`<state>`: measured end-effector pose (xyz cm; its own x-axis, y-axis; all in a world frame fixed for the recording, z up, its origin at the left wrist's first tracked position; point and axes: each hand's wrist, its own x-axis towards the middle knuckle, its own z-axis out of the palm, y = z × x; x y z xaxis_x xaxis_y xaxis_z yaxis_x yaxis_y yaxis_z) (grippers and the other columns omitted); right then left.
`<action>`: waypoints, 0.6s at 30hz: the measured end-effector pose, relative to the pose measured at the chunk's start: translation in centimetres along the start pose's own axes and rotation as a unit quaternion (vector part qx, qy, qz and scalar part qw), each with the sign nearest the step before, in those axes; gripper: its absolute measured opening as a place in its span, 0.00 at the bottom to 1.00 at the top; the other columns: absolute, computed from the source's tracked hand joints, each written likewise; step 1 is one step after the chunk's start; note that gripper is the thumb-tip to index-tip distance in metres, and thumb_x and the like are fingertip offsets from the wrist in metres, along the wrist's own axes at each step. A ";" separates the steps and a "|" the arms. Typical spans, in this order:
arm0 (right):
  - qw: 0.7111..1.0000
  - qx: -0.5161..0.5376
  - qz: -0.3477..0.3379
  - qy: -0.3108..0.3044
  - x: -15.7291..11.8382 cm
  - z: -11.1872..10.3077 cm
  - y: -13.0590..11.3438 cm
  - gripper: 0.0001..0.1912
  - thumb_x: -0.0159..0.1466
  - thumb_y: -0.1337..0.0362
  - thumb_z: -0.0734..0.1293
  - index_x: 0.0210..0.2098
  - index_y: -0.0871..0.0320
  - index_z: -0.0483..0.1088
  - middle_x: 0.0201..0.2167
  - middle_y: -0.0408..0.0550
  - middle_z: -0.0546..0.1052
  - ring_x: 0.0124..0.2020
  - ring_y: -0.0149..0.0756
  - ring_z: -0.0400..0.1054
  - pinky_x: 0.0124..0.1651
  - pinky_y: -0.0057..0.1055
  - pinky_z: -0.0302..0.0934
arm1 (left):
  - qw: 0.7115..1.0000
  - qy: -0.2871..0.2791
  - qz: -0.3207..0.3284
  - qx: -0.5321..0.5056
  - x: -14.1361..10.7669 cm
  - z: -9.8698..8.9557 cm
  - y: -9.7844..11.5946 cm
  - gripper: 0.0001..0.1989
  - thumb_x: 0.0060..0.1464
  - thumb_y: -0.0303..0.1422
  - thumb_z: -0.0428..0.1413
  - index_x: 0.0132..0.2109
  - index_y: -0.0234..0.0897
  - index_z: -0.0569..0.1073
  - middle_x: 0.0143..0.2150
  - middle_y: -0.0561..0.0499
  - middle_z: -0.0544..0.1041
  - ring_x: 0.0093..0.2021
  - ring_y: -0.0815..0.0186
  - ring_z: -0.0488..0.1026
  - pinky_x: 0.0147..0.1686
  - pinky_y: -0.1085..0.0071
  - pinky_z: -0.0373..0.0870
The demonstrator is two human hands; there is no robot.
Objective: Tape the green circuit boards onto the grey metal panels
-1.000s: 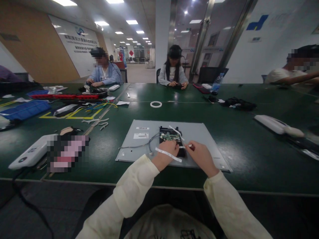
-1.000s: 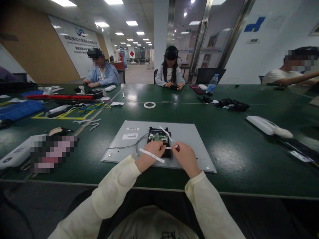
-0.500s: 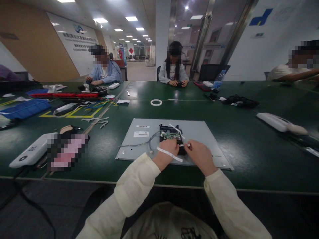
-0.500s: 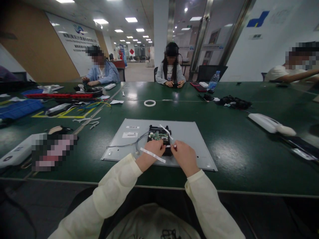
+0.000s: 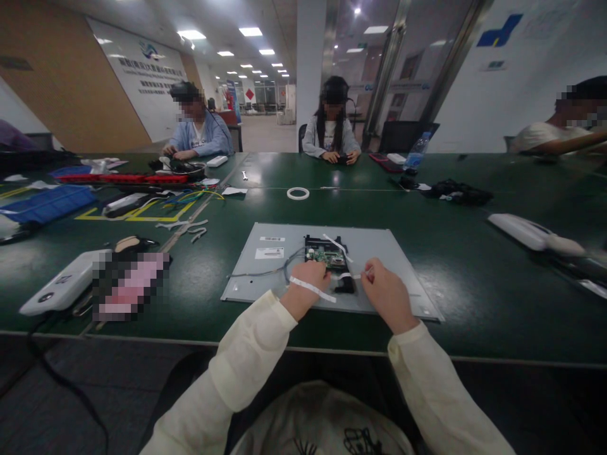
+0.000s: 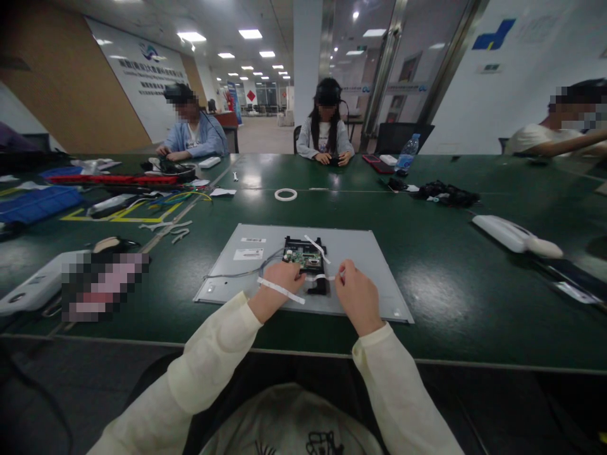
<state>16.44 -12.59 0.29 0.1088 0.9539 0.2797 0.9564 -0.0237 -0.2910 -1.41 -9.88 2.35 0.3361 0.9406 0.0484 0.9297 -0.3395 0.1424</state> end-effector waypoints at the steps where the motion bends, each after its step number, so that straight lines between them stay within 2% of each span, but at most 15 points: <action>1: 0.999 0.048 -0.016 0.015 -0.1 -0.1 -0.1 0.05 0.63 0.65 0.60 0.38 0.58 0.63 0.25 0.43 0.72 0.27 0.34 0.67 0.29 0.27 0.49 | 1.000 0.002 0.002 0.001 -0.1 -0.1 0.0 0.14 0.59 0.37 0.47 0.38 0.34 0.75 0.36 0.42 0.78 0.40 0.56 0.76 0.36 0.65 0.71; 3: 0.987 0.152 -0.050 0.032 -0.5 -0.4 -0.5 0.06 0.62 0.64 0.60 0.39 0.58 0.64 0.26 0.43 0.72 0.28 0.32 0.67 0.31 0.27 0.54 | 1.000 0.002 0.004 0.000 -0.1 -0.1 0.1 0.15 0.60 0.36 0.47 0.38 0.34 0.75 0.35 0.43 0.78 0.39 0.56 0.77 0.36 0.65 0.71; 5: 0.970 0.234 -0.070 0.017 -1.2 -0.7 -1.2 0.09 0.63 0.61 0.60 0.41 0.58 0.65 0.28 0.43 0.73 0.28 0.31 0.67 0.31 0.26 0.57 | 1.000 -0.001 0.005 -0.002 -0.2 -0.2 0.2 0.14 0.60 0.35 0.47 0.38 0.34 0.76 0.35 0.42 0.78 0.39 0.57 0.77 0.36 0.66 0.71; 11: 0.927 0.352 -0.066 -0.109 -3.2 -1.3 -4.0 0.16 0.65 0.54 0.58 0.45 0.57 0.65 0.35 0.48 0.76 0.29 0.32 0.70 0.32 0.28 0.62 | 0.999 -0.027 0.000 -0.019 -0.1 -0.4 0.1 0.14 0.60 0.33 0.46 0.40 0.33 0.75 0.36 0.41 0.78 0.39 0.56 0.76 0.37 0.66 0.69; 15: 0.888 0.416 -0.061 -0.185 -3.6 -1.2 -5.1 0.17 0.64 0.55 0.59 0.48 0.57 0.63 0.30 0.45 0.75 0.29 0.32 0.70 0.31 0.27 0.62 | 0.999 -0.048 -0.002 -0.023 -0.2 -0.8 0.0 0.12 0.60 0.33 0.48 0.40 0.34 0.75 0.37 0.41 0.78 0.41 0.56 0.76 0.38 0.66 0.69; 18: 0.860 0.462 -0.054 -0.210 -3.6 -0.9 -5.1 0.17 0.62 0.59 0.62 0.48 0.58 0.62 0.27 0.42 0.74 0.28 0.31 0.69 0.29 0.25 0.60 | 0.998 -0.059 -0.008 -0.025 -0.3 -1.1 0.0 0.11 0.59 0.35 0.49 0.41 0.35 0.75 0.38 0.42 0.78 0.42 0.57 0.75 0.39 0.67 0.69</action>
<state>11.39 -16.20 1.61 -0.2608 0.9640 0.0514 0.3094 0.1339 -0.9414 -1.69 -10.12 3.43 0.3389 0.9381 -0.0714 0.9276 -0.3205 0.1919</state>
